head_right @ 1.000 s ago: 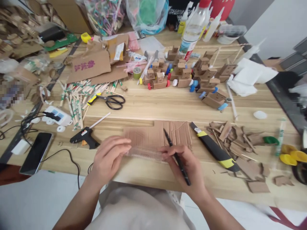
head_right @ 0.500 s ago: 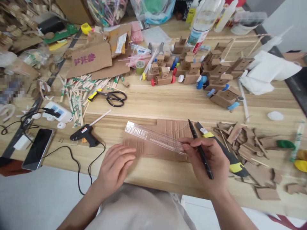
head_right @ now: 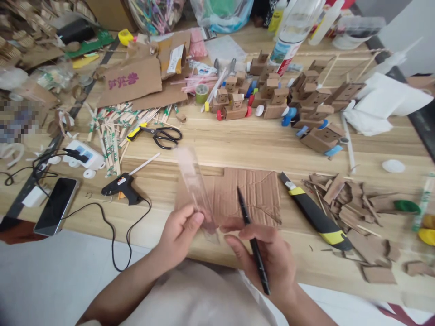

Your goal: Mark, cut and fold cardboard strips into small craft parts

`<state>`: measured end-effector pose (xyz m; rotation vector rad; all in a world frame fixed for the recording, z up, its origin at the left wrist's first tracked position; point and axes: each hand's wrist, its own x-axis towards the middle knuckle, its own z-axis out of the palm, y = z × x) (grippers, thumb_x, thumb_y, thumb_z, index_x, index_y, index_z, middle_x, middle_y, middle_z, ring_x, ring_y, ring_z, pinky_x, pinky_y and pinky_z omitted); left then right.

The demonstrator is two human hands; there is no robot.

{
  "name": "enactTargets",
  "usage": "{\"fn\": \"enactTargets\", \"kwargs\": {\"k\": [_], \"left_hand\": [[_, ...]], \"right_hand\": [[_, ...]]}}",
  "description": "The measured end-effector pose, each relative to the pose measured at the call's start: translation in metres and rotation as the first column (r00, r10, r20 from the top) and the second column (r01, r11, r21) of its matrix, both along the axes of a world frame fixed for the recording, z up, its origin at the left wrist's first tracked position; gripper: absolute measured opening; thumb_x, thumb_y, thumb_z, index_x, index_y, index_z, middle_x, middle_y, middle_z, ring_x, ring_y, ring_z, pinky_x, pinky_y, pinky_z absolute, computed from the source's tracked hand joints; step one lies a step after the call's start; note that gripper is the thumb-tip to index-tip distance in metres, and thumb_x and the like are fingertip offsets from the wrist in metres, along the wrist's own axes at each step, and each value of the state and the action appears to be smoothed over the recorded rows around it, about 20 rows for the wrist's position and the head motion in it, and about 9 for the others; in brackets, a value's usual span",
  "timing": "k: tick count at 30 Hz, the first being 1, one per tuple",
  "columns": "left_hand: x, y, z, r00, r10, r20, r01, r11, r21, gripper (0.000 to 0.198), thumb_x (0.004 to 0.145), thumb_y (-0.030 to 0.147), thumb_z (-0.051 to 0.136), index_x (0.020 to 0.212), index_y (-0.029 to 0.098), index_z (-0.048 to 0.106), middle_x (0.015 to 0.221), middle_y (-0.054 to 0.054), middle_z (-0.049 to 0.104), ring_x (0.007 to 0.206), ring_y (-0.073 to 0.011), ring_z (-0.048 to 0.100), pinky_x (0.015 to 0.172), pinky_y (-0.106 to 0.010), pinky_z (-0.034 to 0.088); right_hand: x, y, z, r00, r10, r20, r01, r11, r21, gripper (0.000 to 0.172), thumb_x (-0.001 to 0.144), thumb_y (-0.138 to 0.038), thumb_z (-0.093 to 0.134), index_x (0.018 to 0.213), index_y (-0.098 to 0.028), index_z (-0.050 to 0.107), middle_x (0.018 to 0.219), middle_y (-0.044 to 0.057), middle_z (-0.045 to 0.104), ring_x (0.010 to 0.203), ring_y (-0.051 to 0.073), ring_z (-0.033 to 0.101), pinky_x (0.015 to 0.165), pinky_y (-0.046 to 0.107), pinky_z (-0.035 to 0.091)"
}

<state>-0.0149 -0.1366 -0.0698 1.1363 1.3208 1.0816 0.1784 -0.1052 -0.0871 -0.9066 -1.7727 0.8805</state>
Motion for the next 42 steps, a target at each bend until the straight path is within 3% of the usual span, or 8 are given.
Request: {"fn": "enactTargets", "kwargs": {"k": [3,7,11,17,21,24,31,42], "left_hand": [[-0.007,0.012,0.001,0.974,0.020,0.226,0.027,0.979,-0.200,0.063,0.087,0.083,0.056,0.068,0.022,0.054,0.058,0.000,0.060,0.051,-0.0142,0.056,0.051,-0.028,0.046],[-0.010,0.017,0.007,0.859,-0.042,0.510,0.244,0.910,-0.336,0.069,0.066,0.085,0.076,0.060,0.022,0.047,0.046,0.007,0.043,0.036,-0.0070,0.036,0.038,-0.023,0.027],[-0.006,0.011,0.007,0.774,-0.131,0.620,0.419,0.839,-0.346,0.073,0.065,0.088,0.072,0.054,0.023,0.042,0.043,0.007,0.037,0.033,-0.0067,0.031,0.035,-0.024,0.020],[-0.016,-0.011,-0.009,0.995,0.093,-0.025,-0.093,0.996,-0.006,0.060,0.099,0.071,0.048,0.064,0.022,0.053,0.055,0.001,0.055,0.050,-0.0120,0.051,0.051,-0.026,0.042],[-0.024,-0.023,-0.017,0.816,0.235,-0.528,-0.012,0.920,0.391,0.030,0.108,0.037,0.045,0.092,0.022,0.066,0.089,-0.006,0.076,0.086,-0.0189,0.072,0.079,-0.032,0.057],[-0.026,-0.027,-0.028,0.647,0.265,-0.715,0.145,0.877,0.457,0.024,0.108,0.029,0.044,0.113,0.019,0.065,0.118,-0.012,0.077,0.114,-0.0229,0.071,0.100,-0.040,0.057],[-0.024,-0.037,-0.054,0.457,0.212,-0.864,0.285,0.885,0.368,0.036,0.106,0.029,0.047,0.136,0.015,0.060,0.141,-0.017,0.069,0.137,-0.0242,0.062,0.116,-0.044,0.051],[-0.027,-0.037,-0.056,0.470,0.171,-0.866,0.320,0.881,0.348,0.038,0.107,0.027,0.047,0.139,0.014,0.061,0.142,-0.017,0.069,0.140,-0.0247,0.060,0.118,-0.048,0.051]], "right_hand": [[0.012,0.020,0.013,0.989,-0.044,0.141,0.021,0.987,0.162,0.018,0.097,-0.019,0.067,0.104,-0.033,0.059,0.100,0.003,0.084,0.082,0.025,0.082,0.064,0.038,0.069],[0.017,0.058,0.036,0.910,0.122,0.396,-0.303,0.847,0.437,0.028,0.092,-0.009,0.065,0.101,-0.035,0.069,0.116,-0.001,0.082,0.121,0.027,0.073,0.100,0.049,0.063],[0.003,0.078,0.042,0.872,0.337,0.355,-0.467,0.789,0.399,0.024,0.099,-0.013,0.055,0.098,-0.034,0.067,0.099,-0.002,0.083,0.101,0.021,0.080,0.096,0.045,0.063],[-0.011,0.093,0.027,0.901,0.229,0.369,-0.324,0.920,0.221,0.010,0.099,-0.020,0.054,0.094,-0.029,0.055,0.085,0.002,0.076,0.072,0.021,0.075,0.061,0.032,0.058],[-0.012,0.098,0.019,0.855,0.245,0.457,-0.356,0.918,0.173,0.007,0.099,-0.022,0.054,0.099,-0.029,0.051,0.097,0.006,0.078,0.083,0.024,0.078,0.065,0.032,0.060],[-0.014,0.098,0.012,0.813,0.253,0.524,-0.385,0.909,0.158,0.007,0.101,-0.021,0.050,0.104,-0.027,0.050,0.103,0.008,0.078,0.088,0.024,0.079,0.067,0.032,0.061],[-0.019,0.099,-0.009,0.755,0.241,0.610,-0.495,0.819,0.289,0.006,0.102,-0.020,0.053,0.105,-0.024,0.056,0.098,0.010,0.077,0.093,0.027,0.074,0.078,0.039,0.062],[-0.036,0.098,-0.021,0.813,0.237,0.531,-0.471,0.804,0.362,0.012,0.102,-0.013,0.055,0.103,-0.025,0.056,0.095,0.007,0.078,0.091,0.024,0.072,0.081,0.038,0.062]]}}
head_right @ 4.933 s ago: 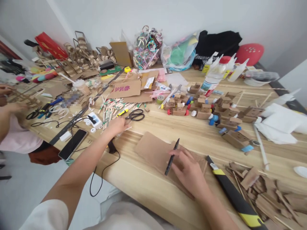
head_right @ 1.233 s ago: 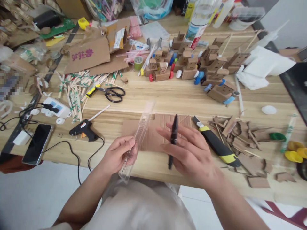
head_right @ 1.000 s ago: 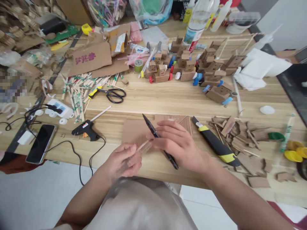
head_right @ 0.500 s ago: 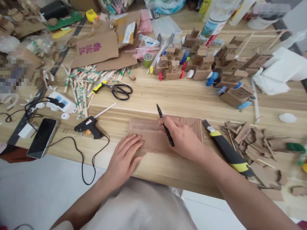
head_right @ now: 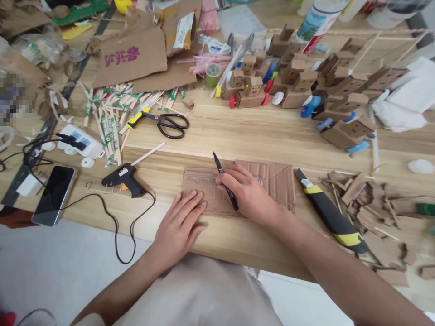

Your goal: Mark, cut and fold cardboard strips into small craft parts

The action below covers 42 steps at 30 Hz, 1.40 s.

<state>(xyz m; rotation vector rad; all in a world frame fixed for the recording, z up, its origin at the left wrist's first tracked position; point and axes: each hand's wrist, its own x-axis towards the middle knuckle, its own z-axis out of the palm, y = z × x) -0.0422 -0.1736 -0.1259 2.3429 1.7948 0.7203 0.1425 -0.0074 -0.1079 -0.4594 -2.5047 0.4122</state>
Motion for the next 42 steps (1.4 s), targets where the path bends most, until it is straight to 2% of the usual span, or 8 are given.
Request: {"fn": "enactTargets", "kwargs": {"k": [5,13,19,23,27,32,36,42], "left_hand": [[0.000,0.000,0.001,1.000,-0.003,0.020,0.003,1.000,0.012,0.037,0.107,0.026,0.046,0.139,0.012,0.060,0.140,-0.018,0.070,0.140,-0.0244,0.061,0.116,-0.046,0.053],[0.002,0.009,0.012,0.998,0.025,0.052,-0.025,1.000,-0.002,0.034,0.106,0.027,0.047,0.133,0.013,0.062,0.133,-0.018,0.073,0.129,-0.0264,0.066,0.110,-0.044,0.056],[0.008,0.017,0.005,0.986,0.164,-0.028,-0.165,0.986,-0.011,0.059,0.108,0.046,0.043,0.154,0.009,0.043,0.148,-0.024,0.062,0.142,-0.0306,0.056,0.107,-0.043,0.053],[0.007,0.016,-0.001,0.978,0.146,-0.150,-0.160,0.983,-0.087,0.077,0.104,0.056,0.048,0.162,0.009,0.032,0.157,-0.025,0.053,0.149,-0.0332,0.048,0.104,-0.043,0.053],[0.004,0.015,-0.002,0.968,0.136,-0.209,-0.166,0.978,-0.129,0.079,0.101,0.061,0.050,0.162,0.012,0.035,0.159,-0.024,0.052,0.151,-0.0339,0.046,0.104,-0.042,0.052],[0.004,0.017,-0.002,0.974,0.151,-0.168,-0.169,0.980,-0.101,0.076,0.104,0.062,0.042,0.160,0.010,0.037,0.157,-0.023,0.054,0.148,-0.0330,0.049,0.104,-0.040,0.052],[0.006,0.017,-0.004,0.975,0.151,-0.165,-0.168,0.982,-0.089,0.076,0.104,0.060,0.043,0.160,0.009,0.037,0.156,-0.024,0.055,0.148,-0.0330,0.050,0.104,-0.041,0.051],[0.011,0.018,-0.009,0.955,0.191,-0.228,-0.215,0.973,-0.087,0.076,0.102,0.063,0.047,0.156,0.010,0.045,0.156,-0.023,0.055,0.145,-0.0339,0.053,0.103,-0.042,0.053]], "right_hand": [[-0.001,0.003,-0.002,0.999,-0.033,0.027,0.035,0.996,-0.084,0.011,0.102,-0.016,0.055,0.100,-0.027,0.056,0.103,0.009,0.079,0.093,0.025,0.073,0.081,0.040,0.061],[0.001,0.001,-0.001,0.998,-0.058,-0.009,0.056,0.987,-0.152,0.015,0.100,-0.013,0.057,0.098,-0.028,0.054,0.108,0.009,0.080,0.096,0.024,0.074,0.083,0.040,0.062],[0.000,0.001,-0.001,0.998,-0.055,-0.024,0.051,0.989,-0.136,0.017,0.099,-0.011,0.058,0.099,-0.027,0.055,0.107,0.009,0.080,0.097,0.024,0.075,0.084,0.041,0.063],[0.001,0.001,-0.002,0.998,-0.062,-0.025,0.059,0.992,-0.107,0.016,0.099,-0.012,0.058,0.100,-0.027,0.055,0.108,0.009,0.081,0.096,0.024,0.075,0.086,0.041,0.063],[0.002,0.001,-0.002,0.997,-0.057,-0.046,0.052,0.993,-0.109,0.018,0.099,-0.010,0.058,0.099,-0.027,0.055,0.109,0.009,0.081,0.096,0.024,0.076,0.084,0.039,0.063],[0.004,0.001,-0.003,0.998,-0.069,-0.017,0.066,0.988,-0.139,0.017,0.099,-0.011,0.058,0.099,-0.028,0.055,0.110,0.008,0.080,0.100,0.024,0.075,0.087,0.041,0.063],[0.003,0.002,-0.003,0.998,-0.066,-0.012,0.063,0.984,-0.165,0.015,0.101,-0.013,0.055,0.097,-0.028,0.056,0.107,0.008,0.080,0.099,0.025,0.075,0.087,0.043,0.063],[-0.002,0.005,0.002,0.996,-0.032,-0.084,0.026,0.997,-0.066,0.016,0.102,-0.011,0.051,0.098,-0.027,0.053,0.099,0.009,0.080,0.086,0.022,0.075,0.074,0.036,0.064]]}}
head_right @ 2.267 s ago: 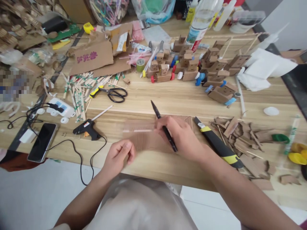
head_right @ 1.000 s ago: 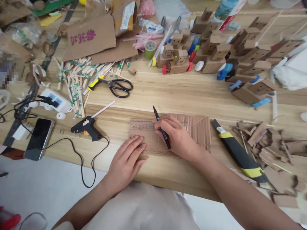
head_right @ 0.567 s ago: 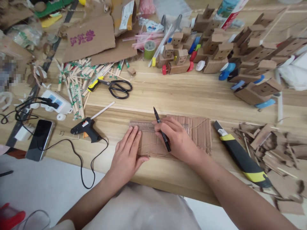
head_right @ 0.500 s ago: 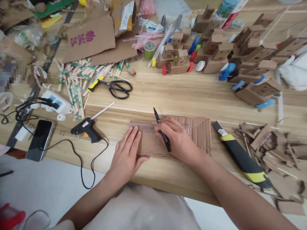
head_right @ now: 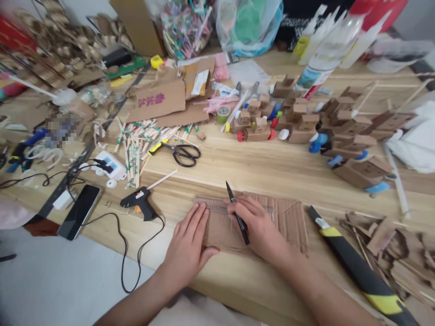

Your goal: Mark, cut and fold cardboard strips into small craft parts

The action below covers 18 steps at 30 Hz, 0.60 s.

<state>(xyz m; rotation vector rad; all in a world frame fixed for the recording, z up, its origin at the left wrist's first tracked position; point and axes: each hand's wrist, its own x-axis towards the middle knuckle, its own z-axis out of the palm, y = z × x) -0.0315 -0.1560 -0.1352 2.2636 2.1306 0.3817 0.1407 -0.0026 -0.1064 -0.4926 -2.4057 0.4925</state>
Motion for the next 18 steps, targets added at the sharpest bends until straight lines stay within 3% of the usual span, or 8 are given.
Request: {"fn": "enactTargets", "kwargs": {"k": [9,15,18], "left_hand": [[-0.004,0.000,-0.004,0.999,-0.026,-0.025,0.026,1.000,0.001,0.079,0.101,0.063,0.050,0.157,0.008,0.044,0.157,-0.022,0.055,0.145,-0.0331,0.054,0.103,-0.042,0.054],[-0.002,-0.001,-0.012,1.000,0.004,-0.022,-0.004,1.000,0.018,0.080,0.099,0.063,0.054,0.158,0.010,0.044,0.159,-0.021,0.053,0.146,-0.0332,0.053,0.106,-0.042,0.053],[-0.002,-0.001,-0.014,1.000,-0.008,-0.023,0.009,1.000,0.023,0.079,0.099,0.062,0.055,0.159,0.011,0.043,0.158,-0.021,0.054,0.146,-0.0328,0.053,0.107,-0.043,0.053]], "right_hand": [[0.001,0.000,-0.010,1.000,-0.007,-0.001,0.007,0.999,0.039,0.017,0.103,-0.015,0.050,0.096,-0.026,0.061,0.098,0.010,0.081,0.087,0.024,0.078,0.083,0.041,0.066],[0.004,-0.003,-0.010,0.997,-0.064,0.033,0.061,0.995,0.082,0.016,0.103,-0.019,0.050,0.098,-0.025,0.064,0.104,0.012,0.081,0.102,0.028,0.078,0.083,0.042,0.068],[0.004,-0.004,-0.009,0.997,-0.066,0.047,0.062,0.995,0.080,0.018,0.102,-0.017,0.051,0.095,-0.025,0.065,0.101,0.011,0.081,0.099,0.027,0.079,0.082,0.040,0.068]]}}
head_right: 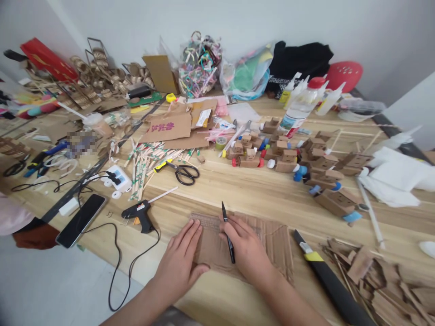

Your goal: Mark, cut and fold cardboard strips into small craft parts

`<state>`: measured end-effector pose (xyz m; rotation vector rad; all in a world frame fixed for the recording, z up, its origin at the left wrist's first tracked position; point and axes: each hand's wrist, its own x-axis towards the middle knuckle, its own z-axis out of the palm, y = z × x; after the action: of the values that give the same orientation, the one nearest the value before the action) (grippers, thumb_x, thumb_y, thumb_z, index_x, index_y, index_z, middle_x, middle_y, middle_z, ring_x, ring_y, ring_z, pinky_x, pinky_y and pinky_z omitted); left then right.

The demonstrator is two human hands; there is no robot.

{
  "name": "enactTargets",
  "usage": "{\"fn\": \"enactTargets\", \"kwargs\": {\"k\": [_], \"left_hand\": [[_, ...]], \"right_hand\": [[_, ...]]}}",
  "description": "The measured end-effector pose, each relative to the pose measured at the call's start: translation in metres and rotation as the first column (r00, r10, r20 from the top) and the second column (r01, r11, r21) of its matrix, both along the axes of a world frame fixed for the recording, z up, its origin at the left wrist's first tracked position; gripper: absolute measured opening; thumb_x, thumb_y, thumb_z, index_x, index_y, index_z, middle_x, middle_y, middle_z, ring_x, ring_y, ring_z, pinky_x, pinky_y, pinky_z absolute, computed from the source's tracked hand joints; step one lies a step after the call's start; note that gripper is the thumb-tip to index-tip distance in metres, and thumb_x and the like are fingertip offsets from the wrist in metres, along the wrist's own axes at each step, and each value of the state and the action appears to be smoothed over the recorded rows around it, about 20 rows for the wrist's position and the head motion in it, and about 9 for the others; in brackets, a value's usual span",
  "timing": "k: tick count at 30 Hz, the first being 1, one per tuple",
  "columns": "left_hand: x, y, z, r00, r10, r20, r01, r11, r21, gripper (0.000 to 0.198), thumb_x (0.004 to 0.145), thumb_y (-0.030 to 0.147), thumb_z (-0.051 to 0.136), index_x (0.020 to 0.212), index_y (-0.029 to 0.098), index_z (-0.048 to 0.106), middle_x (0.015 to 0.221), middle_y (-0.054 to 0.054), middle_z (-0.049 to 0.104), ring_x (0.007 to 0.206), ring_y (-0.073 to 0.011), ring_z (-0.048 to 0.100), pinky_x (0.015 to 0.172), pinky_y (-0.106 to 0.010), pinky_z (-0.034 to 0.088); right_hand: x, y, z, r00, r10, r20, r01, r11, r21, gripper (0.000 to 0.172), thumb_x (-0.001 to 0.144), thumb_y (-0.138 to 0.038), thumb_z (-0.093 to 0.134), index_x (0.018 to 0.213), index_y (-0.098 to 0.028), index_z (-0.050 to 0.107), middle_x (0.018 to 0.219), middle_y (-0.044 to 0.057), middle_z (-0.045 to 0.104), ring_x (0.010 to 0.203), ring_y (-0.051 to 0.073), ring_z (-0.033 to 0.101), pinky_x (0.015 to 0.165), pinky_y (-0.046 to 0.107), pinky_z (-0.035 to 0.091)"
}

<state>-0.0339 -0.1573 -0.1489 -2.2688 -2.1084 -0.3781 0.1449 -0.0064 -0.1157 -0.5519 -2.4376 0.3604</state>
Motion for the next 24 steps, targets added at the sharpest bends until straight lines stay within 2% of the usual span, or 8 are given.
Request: {"fn": "enactTargets", "kwargs": {"k": [7,12,16,18,21,24], "left_hand": [[-0.003,0.003,-0.004,1.000,0.009,0.009,-0.010,0.998,0.069,0.072,0.101,0.055,0.053,0.157,0.009,0.045,0.156,-0.023,0.056,0.143,-0.0333,0.056,0.107,-0.044,0.054],[-0.006,0.001,-0.001,0.997,-0.009,0.074,-0.002,0.987,0.159,0.071,0.103,0.044,0.052,0.164,0.014,0.032,0.157,-0.022,0.055,0.143,-0.0318,0.057,0.106,-0.044,0.053],[-0.010,0.001,0.002,0.987,-0.099,0.127,0.072,0.977,0.201,0.055,0.104,0.030,0.053,0.157,0.024,0.048,0.159,-0.018,0.054,0.143,-0.0307,0.057,0.101,-0.041,0.054],[-0.012,0.001,0.003,0.979,-0.159,0.131,0.126,0.965,0.230,0.050,0.104,0.025,0.053,0.154,0.026,0.053,0.155,-0.016,0.059,0.139,-0.0289,0.061,0.098,-0.039,0.055],[-0.017,0.003,0.008,0.967,-0.240,0.085,0.210,0.940,0.270,0.050,0.104,0.022,0.053,0.154,0.024,0.053,0.142,-0.015,0.069,0.128,-0.0269,0.070,0.093,-0.038,0.056],[-0.019,0.008,0.020,0.951,-0.299,0.080,0.261,0.913,0.314,0.044,0.103,0.014,0.052,0.146,0.023,0.060,0.126,-0.012,0.079,0.117,-0.0231,0.076,0.089,-0.034,0.057]], "right_hand": [[-0.002,0.000,-0.006,1.000,-0.023,-0.001,0.023,0.999,0.043,0.016,0.101,-0.013,0.052,0.097,-0.022,0.064,0.102,0.013,0.080,0.097,0.027,0.078,0.081,0.039,0.067],[-0.006,-0.006,-0.008,0.993,-0.049,0.105,0.031,0.984,0.174,0.015,0.101,-0.011,0.053,0.099,-0.018,0.066,0.100,0.015,0.078,0.104,0.027,0.074,0.090,0.039,0.063],[-0.013,-0.003,-0.004,0.972,-0.081,0.221,0.036,0.979,0.201,0.016,0.101,-0.010,0.051,0.094,-0.018,0.063,0.092,0.013,0.076,0.096,0.026,0.072,0.086,0.037,0.060],[-0.013,0.000,0.000,0.967,-0.085,0.238,0.039,0.981,0.190,0.018,0.100,-0.008,0.050,0.092,-0.019,0.061,0.088,0.012,0.075,0.089,0.024,0.071,0.082,0.035,0.059],[-0.008,0.002,0.008,0.985,-0.095,0.147,0.078,0.990,0.120,0.021,0.100,-0.008,0.048,0.086,-0.022,0.055,0.081,0.008,0.073,0.080,0.022,0.071,0.076,0.033,0.058],[0.001,0.003,0.027,0.981,-0.162,-0.107,0.158,0.986,-0.043,0.023,0.102,-0.011,0.046,0.084,-0.026,0.046,0.080,0.004,0.073,0.080,0.020,0.074,0.072,0.031,0.058]]}}
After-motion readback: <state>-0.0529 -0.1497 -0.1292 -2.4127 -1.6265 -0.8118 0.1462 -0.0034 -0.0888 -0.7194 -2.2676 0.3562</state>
